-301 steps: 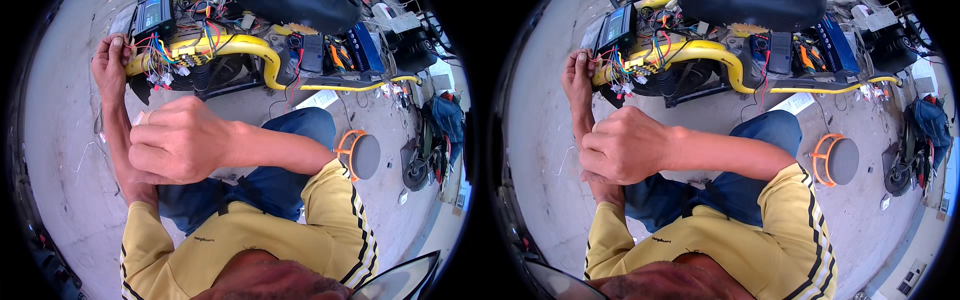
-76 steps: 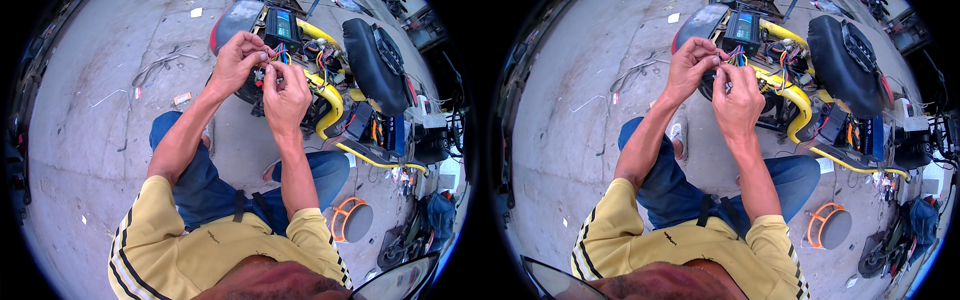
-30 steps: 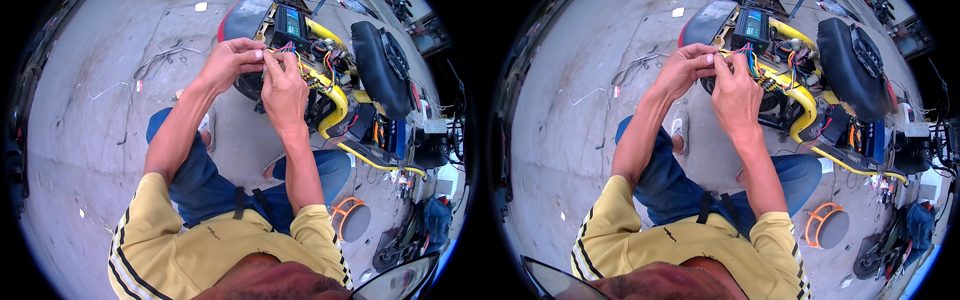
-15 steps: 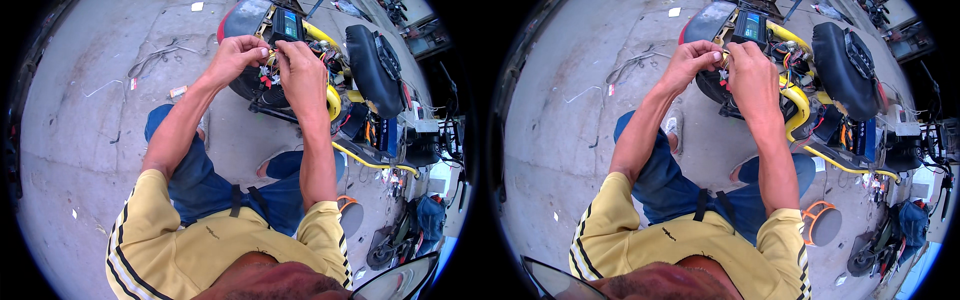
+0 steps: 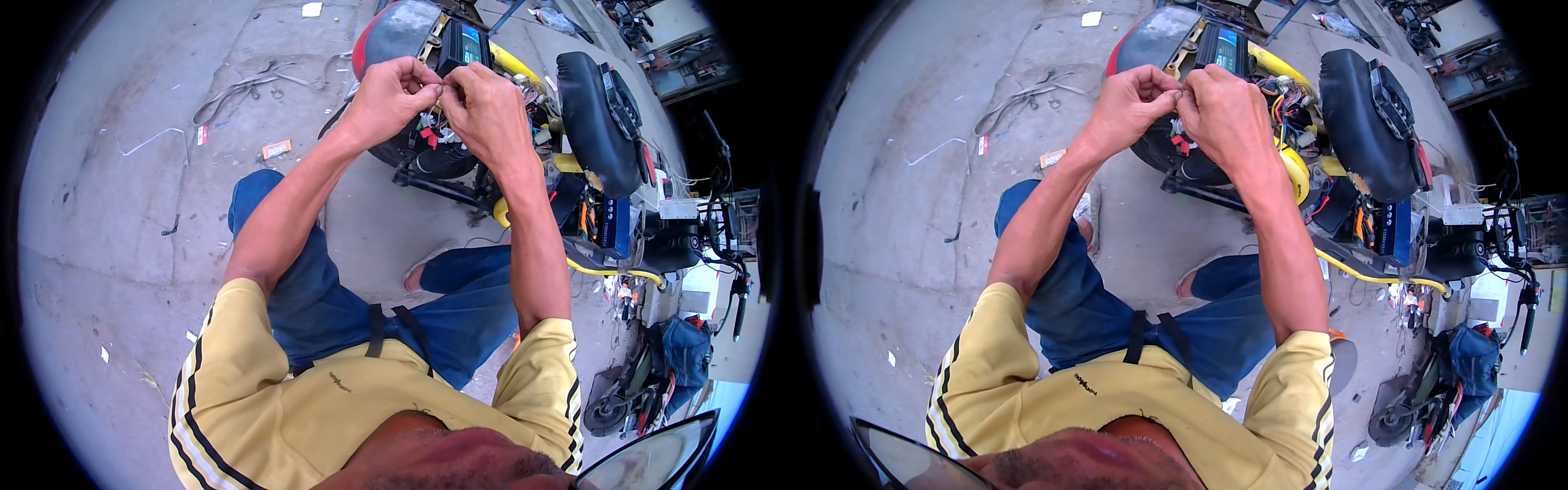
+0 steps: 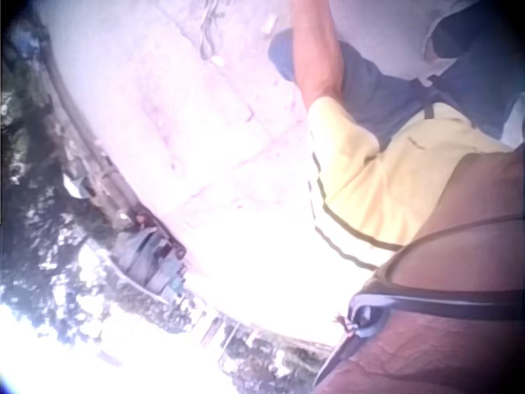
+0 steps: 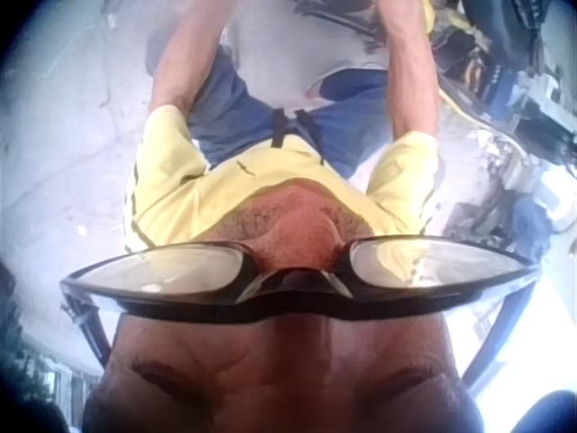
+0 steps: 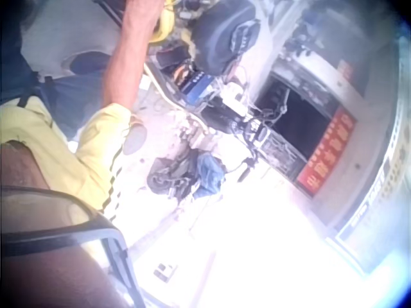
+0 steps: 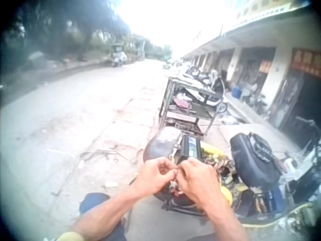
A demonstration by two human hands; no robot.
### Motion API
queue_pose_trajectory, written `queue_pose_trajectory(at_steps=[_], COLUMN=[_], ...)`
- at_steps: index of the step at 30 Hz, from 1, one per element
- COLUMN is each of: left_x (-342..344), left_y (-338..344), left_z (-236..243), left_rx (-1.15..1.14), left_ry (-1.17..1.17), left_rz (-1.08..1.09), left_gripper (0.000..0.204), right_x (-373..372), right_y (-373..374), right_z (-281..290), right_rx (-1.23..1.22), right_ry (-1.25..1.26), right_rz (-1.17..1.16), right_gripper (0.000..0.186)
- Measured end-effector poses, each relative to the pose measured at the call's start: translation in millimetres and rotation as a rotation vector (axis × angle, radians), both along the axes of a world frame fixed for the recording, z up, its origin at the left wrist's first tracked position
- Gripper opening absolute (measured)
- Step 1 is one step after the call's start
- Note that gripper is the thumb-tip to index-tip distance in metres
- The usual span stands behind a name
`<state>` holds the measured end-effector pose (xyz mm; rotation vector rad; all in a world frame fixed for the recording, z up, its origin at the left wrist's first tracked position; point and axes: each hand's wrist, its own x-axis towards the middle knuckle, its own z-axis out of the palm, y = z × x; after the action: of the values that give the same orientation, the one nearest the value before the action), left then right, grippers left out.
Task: The person works on the exposed wiring of a yellow motorcycle, repeatedly connecting and disconnecting small white connectors and handling individual wires. The hands manipulate the harness near the seat area and occasionally reach for tools or components on the frame.
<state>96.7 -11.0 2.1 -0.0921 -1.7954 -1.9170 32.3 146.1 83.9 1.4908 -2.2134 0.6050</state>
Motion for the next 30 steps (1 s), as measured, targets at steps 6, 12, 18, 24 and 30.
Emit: queue_pose_trajectory(at_steps=[6,12,18,24,30], left_x=[1.6,9.7,8.7,5.5,4.4], left_y=[-0.3,-4.6,-13.8,-9.5,4.3], left_z=[-6.1,15.1,16.2,9.2,3.5], left_rx=[-1.130,0.172,0.290,0.188,-0.534], left_ry=[0.479,-0.038,-0.242,-0.196,0.043], left_rz=[0.649,-0.050,-0.260,-0.208,0.237], left_gripper=[0.014,0.026,0.025,0.016,0.010], right_x=[-10.5,-19.5,-15.6,-19.8,-28.0], right_y=[-3.3,4.7,3.8,0.9,-2.3], right_z=[1.1,2.3,8.1,11.2,28.4], right_rx=[-0.004,-0.075,-0.063,0.055,0.273], right_ry=[-0.301,-0.387,-0.190,-0.093,-0.402], right_rz=[-0.003,0.038,0.132,0.163,0.052], right_gripper=[0.017,0.012,0.010,0.012,0.019])
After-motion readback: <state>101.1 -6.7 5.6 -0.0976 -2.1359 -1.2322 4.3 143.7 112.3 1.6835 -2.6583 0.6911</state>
